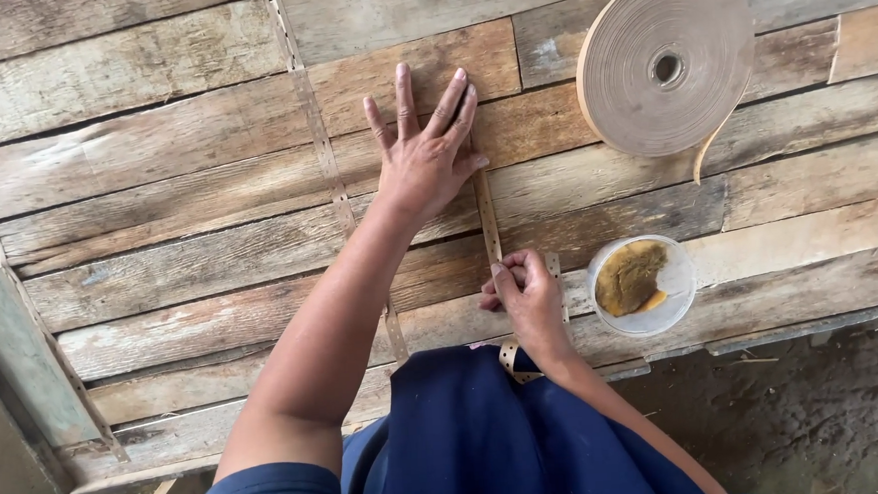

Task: The person applies a brown paste from a plastic container onto a perforated wooden strip using their fingers, then presses the strip onto a wooden workbench surface. They repeat this process with additional strips, smoothing each one down by hand.

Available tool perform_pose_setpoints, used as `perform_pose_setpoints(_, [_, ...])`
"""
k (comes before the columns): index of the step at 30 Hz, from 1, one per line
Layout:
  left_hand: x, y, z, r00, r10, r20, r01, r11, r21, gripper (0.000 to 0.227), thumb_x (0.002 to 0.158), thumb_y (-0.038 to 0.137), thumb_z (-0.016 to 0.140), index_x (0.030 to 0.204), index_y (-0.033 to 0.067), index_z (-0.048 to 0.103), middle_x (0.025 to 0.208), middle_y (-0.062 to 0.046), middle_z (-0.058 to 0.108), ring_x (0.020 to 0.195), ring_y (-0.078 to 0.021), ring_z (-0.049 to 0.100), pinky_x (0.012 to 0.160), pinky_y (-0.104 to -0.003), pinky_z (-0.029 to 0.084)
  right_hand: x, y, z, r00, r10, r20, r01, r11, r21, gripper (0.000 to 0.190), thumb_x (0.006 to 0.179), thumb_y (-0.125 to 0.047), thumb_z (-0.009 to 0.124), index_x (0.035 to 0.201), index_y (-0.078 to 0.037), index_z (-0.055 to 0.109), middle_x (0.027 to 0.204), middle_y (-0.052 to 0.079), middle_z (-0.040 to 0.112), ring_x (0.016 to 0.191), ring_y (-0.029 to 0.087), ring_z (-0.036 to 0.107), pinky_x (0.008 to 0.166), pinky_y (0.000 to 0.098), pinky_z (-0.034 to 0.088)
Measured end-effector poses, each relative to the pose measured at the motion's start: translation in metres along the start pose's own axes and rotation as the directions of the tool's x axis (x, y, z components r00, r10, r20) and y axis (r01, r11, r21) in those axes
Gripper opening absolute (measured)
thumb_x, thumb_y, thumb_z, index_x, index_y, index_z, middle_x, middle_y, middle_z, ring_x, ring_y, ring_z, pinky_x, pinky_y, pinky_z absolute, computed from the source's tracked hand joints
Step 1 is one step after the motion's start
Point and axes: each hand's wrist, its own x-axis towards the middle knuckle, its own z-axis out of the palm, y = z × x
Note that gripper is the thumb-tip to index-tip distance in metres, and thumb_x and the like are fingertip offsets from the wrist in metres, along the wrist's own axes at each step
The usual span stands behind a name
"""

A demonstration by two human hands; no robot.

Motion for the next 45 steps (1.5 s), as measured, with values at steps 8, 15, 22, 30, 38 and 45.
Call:
perform_pose_setpoints(8, [-0.008, -0.003, 0.018, 0.962, 0.093, -0.257, -0.112, 0.992, -0.062, 0.074, 0.096, 0.053, 0.066, 0.16, 0.0367, 0.035, 0.172, 0.008, 0.017, 0.151, -0.0446, -0.015, 0.109, -0.082, -0.012, 0.004, 0.006, 0.002, 0.998, 0.019, -0.053, -0.025, 0.993, -0.115, 0.014, 0.096, -0.015, 0.063, 0.101, -0.003, 0.058, 0.072, 0.018, 0.076, 0.055, 0.026, 0.075, 0.054, 0.0324, 0.064])
perform_pose_setpoints(15, [-0.011, 0.009, 0.045, 0.897, 0.082, -0.435, -0.125, 0.99, -0.071, 0.043, 0.102, 0.052, 0.06, 0.141, 0.036, 0.062, 0.16, 0.015, 0.043, 0.156, -0.0297, -0.001, 0.113, -0.072, -0.017, 0.007, 0.013, 0.002, 0.998, -0.022, -0.065, 0.016, 0.996, -0.093, 0.016, 0.096, -0.017, 0.063, 0.103, -0.004, 0.058, 0.07, 0.016, 0.074, 0.052, 0.024, 0.073, 0.048, 0.0316, 0.062])
perform_pose_setpoints(22, [-0.015, 0.01, 0.044, 0.934, 0.048, -0.353, -0.079, 0.994, -0.073, 0.055, 0.098, 0.051, 0.063, 0.15, 0.0382, 0.052, 0.166, 0.018, 0.03, 0.156, -0.0329, -0.004, 0.113, -0.08, -0.007, 0.007, 0.011, -0.001, 0.999, -0.019, -0.049, 0.014, 0.995, -0.095, 0.016, 0.098, -0.018, 0.063, 0.103, -0.003, 0.058, 0.073, 0.016, 0.075, 0.055, 0.024, 0.074, 0.051, 0.0319, 0.062])
perform_pose_setpoints(30, [-0.023, 0.009, 0.023, 0.977, 0.1, -0.189, -0.119, 0.989, -0.089, 0.066, 0.098, 0.047, 0.062, 0.159, 0.0323, 0.041, 0.171, 0.014, 0.014, 0.154, -0.0374, -0.014, 0.113, -0.078, -0.009, 0.006, 0.01, -0.001, 0.999, -0.019, -0.031, 0.017, 0.997, -0.079, 0.016, 0.098, -0.019, 0.063, 0.102, -0.004, 0.058, 0.072, 0.016, 0.075, 0.056, 0.023, 0.074, 0.052, 0.0309, 0.062])
perform_pose_setpoints(38, [-0.024, 0.007, 0.011, 0.982, 0.168, -0.084, -0.171, 0.985, -0.033, 0.084, 0.096, 0.059, 0.061, 0.164, 0.0249, 0.025, 0.17, 0.007, 0.004, 0.146, -0.0376, -0.025, 0.109, -0.078, -0.015, -0.008, -0.018, 0.008, 0.997, -0.059, 0.05, 0.059, 0.998, 0.008, 0.012, 0.099, -0.012, 0.06, 0.096, -0.002, 0.054, 0.073, 0.02, 0.072, 0.056, 0.025, 0.073, 0.057, 0.0315, 0.065])
perform_pose_setpoints(45, [-0.024, 0.009, 0.011, 0.982, 0.166, -0.089, -0.17, 0.984, -0.047, 0.084, 0.096, 0.058, 0.062, 0.164, 0.0243, 0.027, 0.17, 0.006, 0.004, 0.146, -0.0371, -0.026, 0.109, -0.076, -0.018, -0.011, -0.022, 0.027, 0.983, -0.177, 0.053, 0.183, 0.97, -0.159, 0.008, 0.099, -0.009, 0.06, 0.095, -0.007, 0.054, 0.072, 0.009, 0.075, 0.059, 0.021, 0.079, 0.05, 0.025, 0.06])
